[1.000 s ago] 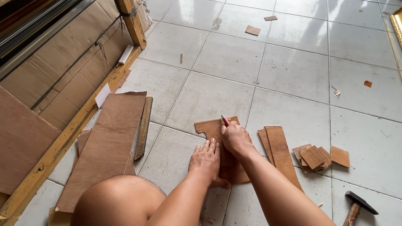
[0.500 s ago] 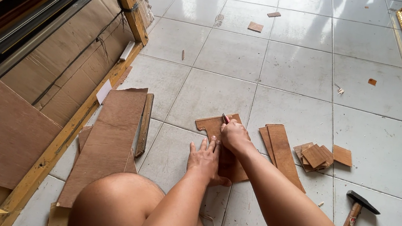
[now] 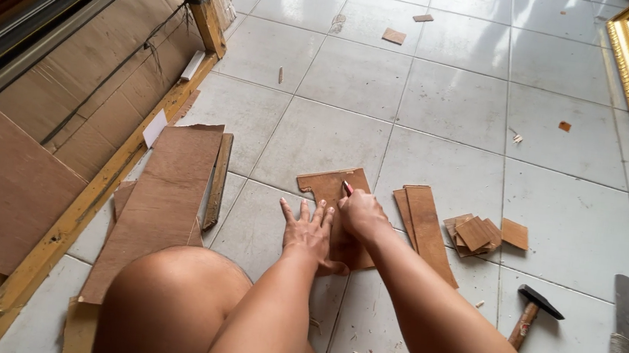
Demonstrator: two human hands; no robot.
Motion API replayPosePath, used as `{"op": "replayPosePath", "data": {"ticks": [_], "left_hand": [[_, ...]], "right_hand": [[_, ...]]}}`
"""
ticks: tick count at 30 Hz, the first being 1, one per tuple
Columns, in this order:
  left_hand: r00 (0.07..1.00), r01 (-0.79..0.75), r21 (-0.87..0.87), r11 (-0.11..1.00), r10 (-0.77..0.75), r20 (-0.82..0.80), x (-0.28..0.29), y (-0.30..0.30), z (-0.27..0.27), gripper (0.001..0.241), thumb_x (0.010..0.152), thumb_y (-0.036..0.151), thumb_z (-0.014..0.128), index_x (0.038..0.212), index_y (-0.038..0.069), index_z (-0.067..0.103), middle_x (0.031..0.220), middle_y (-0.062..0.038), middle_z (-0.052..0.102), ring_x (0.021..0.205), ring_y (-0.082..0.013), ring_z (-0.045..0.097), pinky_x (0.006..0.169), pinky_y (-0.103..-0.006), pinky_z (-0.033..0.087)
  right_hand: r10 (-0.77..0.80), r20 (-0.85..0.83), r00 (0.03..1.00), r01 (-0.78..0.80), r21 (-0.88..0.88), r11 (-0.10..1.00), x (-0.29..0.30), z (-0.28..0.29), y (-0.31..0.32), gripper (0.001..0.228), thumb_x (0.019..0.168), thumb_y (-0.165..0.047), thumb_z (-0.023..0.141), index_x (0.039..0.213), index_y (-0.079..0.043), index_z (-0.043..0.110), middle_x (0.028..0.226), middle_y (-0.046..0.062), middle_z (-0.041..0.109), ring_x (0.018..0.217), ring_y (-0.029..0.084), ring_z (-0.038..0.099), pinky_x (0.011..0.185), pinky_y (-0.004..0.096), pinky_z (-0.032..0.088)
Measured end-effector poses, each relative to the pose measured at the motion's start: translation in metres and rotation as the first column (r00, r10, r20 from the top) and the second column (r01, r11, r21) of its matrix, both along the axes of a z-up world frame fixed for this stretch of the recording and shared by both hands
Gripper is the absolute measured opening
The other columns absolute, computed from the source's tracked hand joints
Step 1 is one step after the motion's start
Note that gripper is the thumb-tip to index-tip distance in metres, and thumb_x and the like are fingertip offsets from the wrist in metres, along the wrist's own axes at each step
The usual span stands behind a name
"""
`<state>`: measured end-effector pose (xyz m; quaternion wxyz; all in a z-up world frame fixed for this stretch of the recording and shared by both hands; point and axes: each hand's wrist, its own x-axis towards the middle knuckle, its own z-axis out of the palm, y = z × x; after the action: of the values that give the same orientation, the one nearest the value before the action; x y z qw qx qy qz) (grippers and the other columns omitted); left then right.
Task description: The person sits on a tiled floor and uses a red utility knife to cut small rectangular pieces of thin wood veneer. They repeatedly score and snap the veneer into smaller squares and strips, stacking the cut pieces on the floor. A hammer and a large knife are visible nearby but not used.
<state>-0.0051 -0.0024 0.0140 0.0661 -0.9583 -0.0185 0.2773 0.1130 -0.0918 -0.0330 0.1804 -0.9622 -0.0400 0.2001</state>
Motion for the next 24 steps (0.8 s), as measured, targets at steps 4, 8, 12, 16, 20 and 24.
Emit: {"op": "replayPosePath", "data": {"ticks": [4, 8, 12, 16, 20, 24], "left_hand": [[1.000, 0.002, -0.015, 1.000, -0.002, 0.000, -0.003, -0.001, 0.013, 0.130, 0.086, 0.079, 0.073, 0.183, 0.021, 0.008, 0.192, -0.004, 0.010, 0.174, -0.0421, 0.010, 0.125, -0.0946, -0.003], [1.000, -0.006, 0.024, 1.000, 0.006, -0.011, -0.003, -0.004, 0.005, 0.121, 0.094, 0.073, 0.068, 0.182, 0.023, 0.002, 0.192, -0.002, 0.006, 0.173, -0.0461, 0.009, 0.119, -0.0993, -0.009], [1.000, -0.018, 0.048, 0.999, 0.018, -0.005, -0.005, -0.003, 0.008, 0.120, 0.094, 0.076, 0.064, 0.182, 0.026, 0.000, 0.192, 0.001, 0.005, 0.173, -0.0438, 0.010, 0.119, -0.0996, -0.009], [1.000, -0.022, 0.043, 0.999, 0.022, 0.020, -0.010, -0.005, 0.011, 0.118, 0.094, 0.074, 0.064, 0.182, 0.026, 0.002, 0.192, 0.000, 0.008, 0.173, -0.0454, 0.011, 0.118, -0.1000, -0.008], [0.999, -0.027, 0.029, 0.999, 0.026, 0.041, -0.018, -0.013, 0.011, 0.117, 0.094, 0.075, 0.068, 0.183, 0.026, 0.008, 0.192, 0.002, 0.010, 0.173, -0.0407, 0.016, 0.121, -0.0974, -0.005], [0.996, -0.034, -0.026, 0.999, 0.036, 0.078, -0.021, -0.010, 0.030, 0.118, 0.094, 0.078, 0.071, 0.183, 0.021, 0.018, 0.192, 0.000, 0.019, 0.174, -0.0365, 0.021, 0.127, -0.0899, 0.003]], "right_hand": [[0.001, -0.060, 0.998, -0.003, -0.042, 0.999, -0.025, 0.007, -0.022, 0.059, 0.104, -0.036, 0.048, 0.139, 0.004, 0.072, 0.134, 0.031, 0.078, 0.128, 0.050, 0.076, 0.104, 0.061, 0.062], [0.008, -0.096, 0.995, -0.012, -0.040, 0.999, -0.071, 0.030, -0.050, 0.060, 0.106, -0.038, 0.046, 0.142, 0.004, 0.070, 0.135, 0.032, 0.077, 0.130, 0.050, 0.074, 0.105, 0.061, 0.061], [0.018, -0.146, 0.989, -0.027, -0.054, 0.998, -0.110, 0.053, -0.070, 0.059, 0.107, -0.037, 0.043, 0.142, 0.003, 0.068, 0.138, 0.032, 0.076, 0.133, 0.050, 0.073, 0.107, 0.061, 0.061], [0.005, -0.174, 0.985, -0.020, -0.081, 0.997, -0.149, 0.049, -0.099, 0.061, 0.108, -0.042, 0.041, 0.143, 0.001, 0.065, 0.140, 0.030, 0.075, 0.134, 0.048, 0.073, 0.108, 0.061, 0.061], [-0.004, -0.210, 0.978, -0.016, -0.090, 0.996, -0.179, 0.018, -0.135, 0.057, 0.108, -0.047, 0.037, 0.138, -0.005, 0.061, 0.138, 0.029, 0.076, 0.131, 0.050, 0.074, 0.108, 0.064, 0.060], [0.024, -0.169, 0.985, -0.035, -0.067, 0.997, -0.223, 0.014, -0.151, 0.051, 0.112, -0.051, 0.035, 0.132, -0.009, 0.056, 0.134, 0.031, 0.077, 0.128, 0.051, 0.075, 0.110, 0.065, 0.060]]}}
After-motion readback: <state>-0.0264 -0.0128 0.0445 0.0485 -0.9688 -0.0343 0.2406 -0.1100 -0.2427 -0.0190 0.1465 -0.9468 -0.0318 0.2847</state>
